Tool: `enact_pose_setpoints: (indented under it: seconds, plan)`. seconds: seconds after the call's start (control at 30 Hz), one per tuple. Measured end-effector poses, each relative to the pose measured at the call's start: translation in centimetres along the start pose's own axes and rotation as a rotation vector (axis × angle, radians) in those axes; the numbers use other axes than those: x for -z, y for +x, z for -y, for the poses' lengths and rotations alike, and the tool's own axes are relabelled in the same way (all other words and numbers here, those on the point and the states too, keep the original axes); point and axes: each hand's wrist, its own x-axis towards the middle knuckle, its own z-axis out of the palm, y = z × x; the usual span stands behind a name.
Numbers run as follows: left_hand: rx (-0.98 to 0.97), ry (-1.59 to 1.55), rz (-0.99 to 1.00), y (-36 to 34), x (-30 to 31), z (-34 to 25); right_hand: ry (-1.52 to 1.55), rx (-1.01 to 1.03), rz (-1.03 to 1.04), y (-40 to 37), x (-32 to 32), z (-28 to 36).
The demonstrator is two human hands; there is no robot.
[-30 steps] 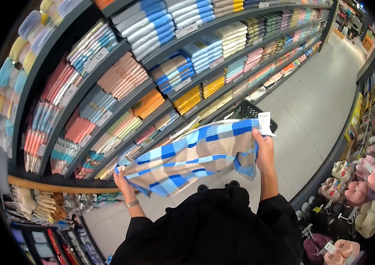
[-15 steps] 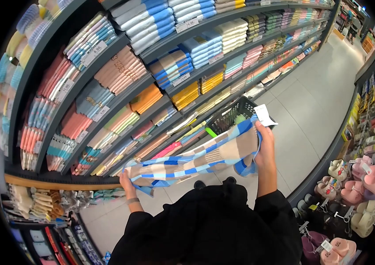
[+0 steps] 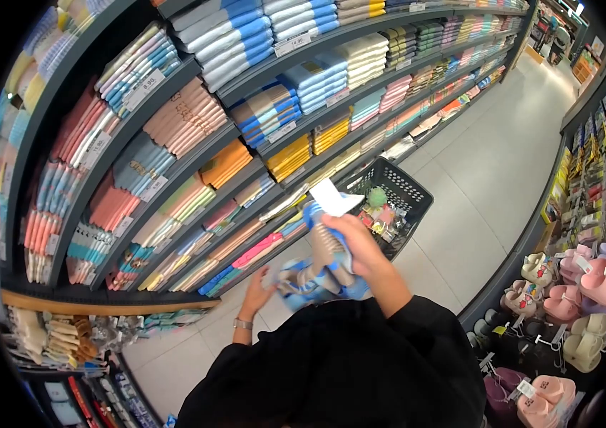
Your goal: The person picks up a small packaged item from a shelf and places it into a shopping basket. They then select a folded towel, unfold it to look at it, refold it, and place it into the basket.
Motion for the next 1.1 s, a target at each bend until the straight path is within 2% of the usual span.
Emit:
enact_pose_setpoints:
  seconds: [0.07,0.13,0.2,0.27,0.3,0.33,0.37,0.4,0.43,0.47,0.5,0.53,0.6,0.63,0.7,0.73,0.8,0.87,0.93,0.97,1.1]
  plan:
    - [-0.159,-0.056,0.116,1.2,-0.7,-8.7,-0.007,-0.079,0.102,0.1,-2.3,-0.2]
    - [-0.232,-0.321,0.272,2.3,-1.7,-13.3,0.038,-0.175,0.147,0.6,-3.5,-0.7]
    - [-0.246,-0.349,0.251,3.0,-4.2,-13.3,0.014,-0.177,0.112,1.1,-4.2,-0.8]
    - [-0.267,-0.375,0.239,3.1,-4.9,-12.6,0.270,-0.292,0.233,2.2,-3.7,-0.9]
    - [-0.164,-0.399,0.231,2.9,-4.3,-12.7,0.337,-0.169,0.411,3.2,-2.4,-1.4]
    - [-0.059,-0.421,0.222,2.7,-3.8,-12.5,0.418,-0.157,0.574,3.2,-2.7,-0.4]
    - [-0.012,-0.445,0.219,2.7,-4.0,-10.4,0.406,-0.139,0.589,3.9,-2.1,0.1]
    - [-0.012,-0.443,0.224,2.6,-3.4,-11.2,0.395,-0.122,0.605,4.6,-1.1,0.2]
    - [0.121,-0.668,0.100,2.3,-2.2,-13.2,0.340,-0.075,0.491,5.8,0.3,-0.8]
    - [0.256,-0.888,-0.031,2.3,-1.2,-14.8,0.344,-0.072,0.491,6.5,1.5,-2.2]
    - [0.255,-1.016,-0.077,2.5,-0.9,-15.4,0.140,-0.090,0.336,6.6,2.6,-4.2]
    - [0.253,-1.014,-0.079,2.7,-0.4,-15.9,-0.064,-0.107,0.181,6.3,3.4,-5.9]
    - [0.355,-1.151,-0.195,2.9,0.4,-16.6,-0.154,-0.190,0.210,4.6,4.9,-9.1]
    - [0.377,-1.162,-0.186,2.9,0.8,-16.8,-0.153,-0.198,0.210,3.6,4.8,-10.0]
    - [0.394,-1.193,-0.198,2.8,0.9,-16.3,0.086,-0.182,0.398,2.3,4.5,-11.3]
    - [0.402,-1.225,-0.204,2.8,1.0,-16.2,0.090,-0.183,0.398,2.3,4.6,-11.6]
    - [0.386,-1.243,-0.237,2.7,0.8,-16.5,-0.184,-0.180,0.323,2.1,4.8,-11.7]
    - [0.366,-1.264,-0.267,2.5,0.9,-17.2,-0.260,-0.116,0.304,1.5,4.6,-11.7]
    - [0.362,-1.194,-0.242,2.2,1.3,-17.9,-0.567,-0.219,0.239,1.4,3.7,-11.3]
    - [0.360,-1.195,-0.243,2.1,1.5,-18.3,-0.481,-0.314,0.255,1.3,3.4,-10.7]
    - [0.281,-1.098,-0.285,1.8,2.3,-18.2,-0.364,-0.455,0.300,0.8,3.5,-10.3]
